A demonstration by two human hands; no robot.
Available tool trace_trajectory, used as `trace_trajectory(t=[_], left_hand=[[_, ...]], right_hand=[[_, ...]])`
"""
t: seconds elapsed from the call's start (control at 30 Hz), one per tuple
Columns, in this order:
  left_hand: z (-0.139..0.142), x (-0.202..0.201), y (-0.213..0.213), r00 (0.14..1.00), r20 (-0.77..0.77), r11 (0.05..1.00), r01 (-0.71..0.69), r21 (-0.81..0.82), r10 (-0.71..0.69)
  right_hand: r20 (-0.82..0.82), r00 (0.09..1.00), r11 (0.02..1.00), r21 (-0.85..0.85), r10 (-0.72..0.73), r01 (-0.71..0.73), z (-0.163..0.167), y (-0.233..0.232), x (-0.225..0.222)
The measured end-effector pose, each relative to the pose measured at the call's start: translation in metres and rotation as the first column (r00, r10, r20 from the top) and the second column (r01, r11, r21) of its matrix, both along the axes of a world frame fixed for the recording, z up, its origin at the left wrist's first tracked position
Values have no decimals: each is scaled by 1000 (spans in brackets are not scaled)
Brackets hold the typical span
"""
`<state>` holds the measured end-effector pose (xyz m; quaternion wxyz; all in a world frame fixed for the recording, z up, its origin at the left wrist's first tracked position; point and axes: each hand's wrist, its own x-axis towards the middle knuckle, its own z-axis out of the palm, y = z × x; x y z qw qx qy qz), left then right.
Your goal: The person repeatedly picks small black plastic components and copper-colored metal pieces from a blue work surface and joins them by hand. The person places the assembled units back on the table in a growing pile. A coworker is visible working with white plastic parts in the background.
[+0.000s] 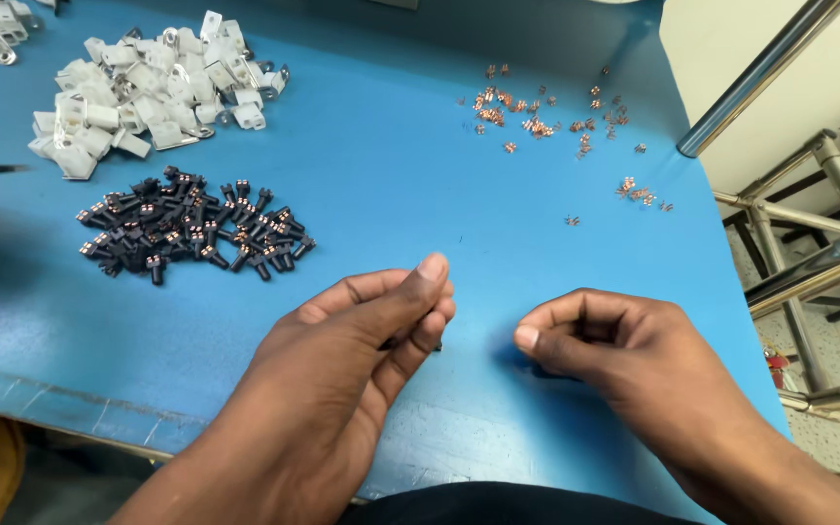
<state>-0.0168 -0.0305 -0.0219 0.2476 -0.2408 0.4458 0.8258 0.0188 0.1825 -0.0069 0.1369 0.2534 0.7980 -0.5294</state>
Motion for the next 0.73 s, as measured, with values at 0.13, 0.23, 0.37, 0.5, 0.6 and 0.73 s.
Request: trace_trajectory(t=[0.13,0.23,0.37,0.5,0.6,0.73], left_hand=[[0,5,0,991,-110,984,96,152,-80],[-5,8,-4,975,-187,956,165,243,-121],[-2,10,-6,968,-199,940,204,273,-152],[6,11,-8,973,-198,954,169,246,-121],[9,12,-9,959,-240,940,214,265,-151],[9,13,-10,935,-272,926,296,237,-229]], right_hand=[[-36,999,984,-174,-34,27,6,2,7],[-134,991,948,-316,1,-44,12,2,5],[-258,964,935,-324,60,-144,32,-2,-2],[-346,930,959,-197,124,-202,52,-10,-8],[-409,895,932,-222,179,-288,58,-16,-11],[-461,835,872,-222,300,-436,63,-18,-12]])
